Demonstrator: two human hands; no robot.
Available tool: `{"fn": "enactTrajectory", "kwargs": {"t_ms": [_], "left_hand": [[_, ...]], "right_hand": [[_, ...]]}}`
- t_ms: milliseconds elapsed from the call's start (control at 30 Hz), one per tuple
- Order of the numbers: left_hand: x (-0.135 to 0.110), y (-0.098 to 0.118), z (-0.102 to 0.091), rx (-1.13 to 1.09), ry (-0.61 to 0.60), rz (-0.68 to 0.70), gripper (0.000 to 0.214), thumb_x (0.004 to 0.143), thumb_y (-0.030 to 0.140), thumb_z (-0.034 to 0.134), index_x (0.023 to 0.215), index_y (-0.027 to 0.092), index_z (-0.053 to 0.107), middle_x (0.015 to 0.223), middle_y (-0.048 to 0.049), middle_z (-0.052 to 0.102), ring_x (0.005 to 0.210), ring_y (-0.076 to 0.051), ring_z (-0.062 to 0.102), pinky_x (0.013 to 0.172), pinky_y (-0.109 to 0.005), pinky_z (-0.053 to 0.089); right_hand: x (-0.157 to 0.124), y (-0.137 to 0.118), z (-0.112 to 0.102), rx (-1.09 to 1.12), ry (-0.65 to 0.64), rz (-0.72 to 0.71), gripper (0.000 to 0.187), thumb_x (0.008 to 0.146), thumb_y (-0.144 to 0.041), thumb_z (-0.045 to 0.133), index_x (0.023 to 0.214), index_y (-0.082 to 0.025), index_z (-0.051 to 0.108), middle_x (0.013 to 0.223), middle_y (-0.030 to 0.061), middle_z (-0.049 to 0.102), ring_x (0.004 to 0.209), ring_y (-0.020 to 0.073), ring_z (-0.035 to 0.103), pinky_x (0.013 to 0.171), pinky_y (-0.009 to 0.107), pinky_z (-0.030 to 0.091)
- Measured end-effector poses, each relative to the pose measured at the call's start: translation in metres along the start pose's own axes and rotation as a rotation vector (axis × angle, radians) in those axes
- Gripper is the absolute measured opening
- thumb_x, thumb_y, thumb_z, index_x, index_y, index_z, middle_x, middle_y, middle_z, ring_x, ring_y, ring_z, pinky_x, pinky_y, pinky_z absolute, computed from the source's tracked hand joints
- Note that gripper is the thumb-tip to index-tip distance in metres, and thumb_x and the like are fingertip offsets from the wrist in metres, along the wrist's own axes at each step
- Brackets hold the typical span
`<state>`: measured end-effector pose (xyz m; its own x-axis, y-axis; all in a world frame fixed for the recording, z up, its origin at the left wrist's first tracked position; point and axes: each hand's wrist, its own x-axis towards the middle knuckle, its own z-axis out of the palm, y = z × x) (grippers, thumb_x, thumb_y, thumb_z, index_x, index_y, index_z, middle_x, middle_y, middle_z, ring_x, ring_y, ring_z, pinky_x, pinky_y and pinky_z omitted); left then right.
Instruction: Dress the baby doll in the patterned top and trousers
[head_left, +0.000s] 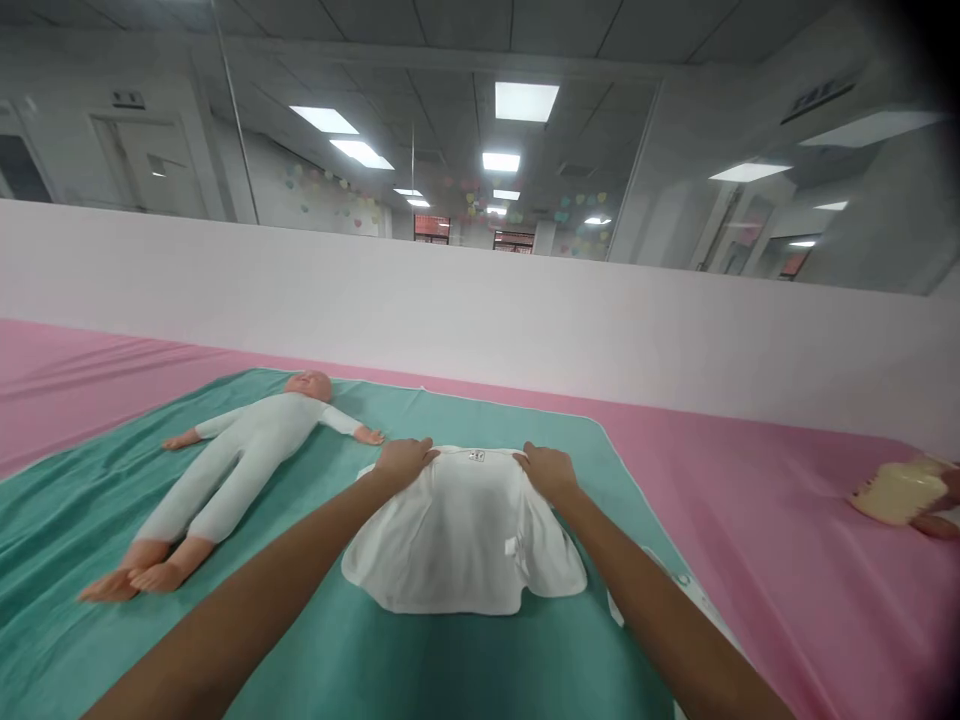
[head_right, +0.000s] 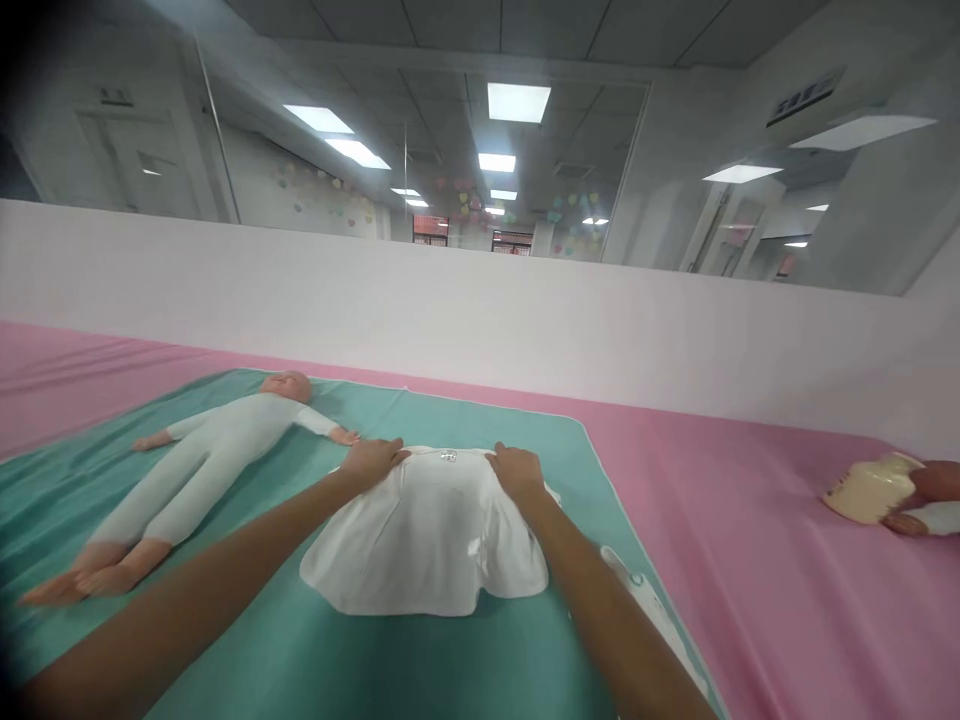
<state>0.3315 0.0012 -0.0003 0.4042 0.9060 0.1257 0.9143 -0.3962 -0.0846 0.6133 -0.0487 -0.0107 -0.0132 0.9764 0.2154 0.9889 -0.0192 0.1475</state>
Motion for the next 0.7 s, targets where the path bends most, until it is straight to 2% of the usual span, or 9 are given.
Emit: {"fn": "enactTrajectory", "kwargs": {"t_ms": [133, 233, 333, 400, 467, 567, 633, 700], "left_hand": [[0.039, -0.011, 0.023, 0.01, 0.007, -0.009, 0.045, 0.089, 0.049, 0.024, 0.1, 0.017, 0.054, 0.082, -0.0115, 0.062, 0.079, -0.028, 0.06, 0.067, -0.038, 0.042], [0.059, -0.017, 0.037, 0.014, 0.014, -0.032, 0.042, 0.089, 0.047, 0.027, 0.1, 0.016, 0.054, 0.081, -0.0113, 0.061, 0.08, -0.028, 0.059, 0.068, -0.038, 0.042], [0.066, -0.018, 0.051, 0.015, 0.037, -0.064, 0.034, 0.09, 0.038, 0.031, 0.1, 0.015, 0.055, 0.089, -0.0123, 0.06, 0.084, -0.027, 0.058, 0.07, -0.038, 0.042], [0.061, -0.015, 0.057, 0.021, 0.081, -0.088, 0.03, 0.09, 0.029, 0.031, 0.103, 0.014, 0.054, 0.101, -0.0144, 0.057, 0.094, -0.028, 0.054, 0.076, -0.041, 0.04], [0.05, -0.008, 0.06, 0.015, 0.184, -0.11, 0.03, 0.09, 0.023, 0.029, 0.107, 0.014, 0.052, 0.111, -0.0155, 0.052, 0.105, -0.028, 0.047, 0.084, -0.043, 0.036], [0.03, 0.011, 0.065, -0.042, 0.352, -0.044, 0.032, 0.09, 0.021, 0.028, 0.11, 0.016, 0.052, 0.123, -0.0127, 0.047, 0.118, -0.025, 0.037, 0.096, -0.044, 0.027], [0.017, 0.027, 0.071, -0.103, 0.366, 0.072, 0.034, 0.09, 0.026, 0.028, 0.117, 0.019, 0.048, 0.133, -0.0083, 0.04, 0.127, -0.023, 0.027, 0.102, -0.045, 0.021], [0.006, 0.039, 0.078, -0.17, 0.294, 0.176, 0.039, 0.091, 0.034, 0.028, 0.126, 0.022, 0.042, 0.139, -0.0049, 0.033, 0.131, -0.022, 0.021, 0.104, -0.046, 0.018]], "right_hand": [[0.027, -0.001, 0.04, -0.006, 0.052, 0.045, 0.042, 0.092, -0.045, 0.021, 0.093, -0.017, 0.051, 0.075, 0.007, 0.061, 0.066, 0.0204, 0.058, 0.058, 0.029, 0.033], [0.044, -0.005, 0.058, -0.006, 0.134, 0.053, 0.043, 0.093, -0.044, 0.02, 0.089, -0.016, 0.052, 0.077, 0.0083, 0.06, 0.068, 0.0194, 0.057, 0.067, 0.033, 0.034], [0.056, -0.009, 0.069, 0.027, 0.279, 0.054, 0.037, 0.092, -0.042, 0.028, 0.086, -0.016, 0.054, 0.083, 0.0093, 0.059, 0.079, 0.0205, 0.055, 0.077, 0.037, 0.031], [0.058, -0.01, 0.073, 0.06, 0.344, 0.07, 0.03, 0.09, -0.039, 0.036, 0.089, -0.016, 0.055, 0.089, 0.0094, 0.059, 0.087, 0.0222, 0.052, 0.083, 0.039, 0.029], [0.057, -0.009, 0.074, 0.092, 0.386, 0.069, 0.024, 0.088, -0.034, 0.04, 0.093, -0.017, 0.056, 0.096, 0.0089, 0.058, 0.093, 0.0223, 0.05, 0.091, 0.042, 0.025], [0.046, -0.014, 0.071, 0.151, 0.42, 0.013, 0.027, 0.09, -0.028, 0.034, 0.101, -0.017, 0.056, 0.109, 0.0086, 0.056, 0.102, 0.0204, 0.048, 0.102, 0.043, 0.014], [0.034, -0.026, 0.069, 0.2, 0.402, -0.041, 0.033, 0.092, -0.03, 0.03, 0.109, -0.016, 0.055, 0.121, 0.0098, 0.051, 0.112, 0.0204, 0.043, 0.105, 0.041, 0.01], [0.019, -0.043, 0.07, 0.259, 0.32, -0.123, 0.041, 0.092, -0.037, 0.028, 0.117, -0.015, 0.052, 0.13, 0.0109, 0.044, 0.121, 0.0215, 0.036, 0.105, 0.04, 0.012]]}}
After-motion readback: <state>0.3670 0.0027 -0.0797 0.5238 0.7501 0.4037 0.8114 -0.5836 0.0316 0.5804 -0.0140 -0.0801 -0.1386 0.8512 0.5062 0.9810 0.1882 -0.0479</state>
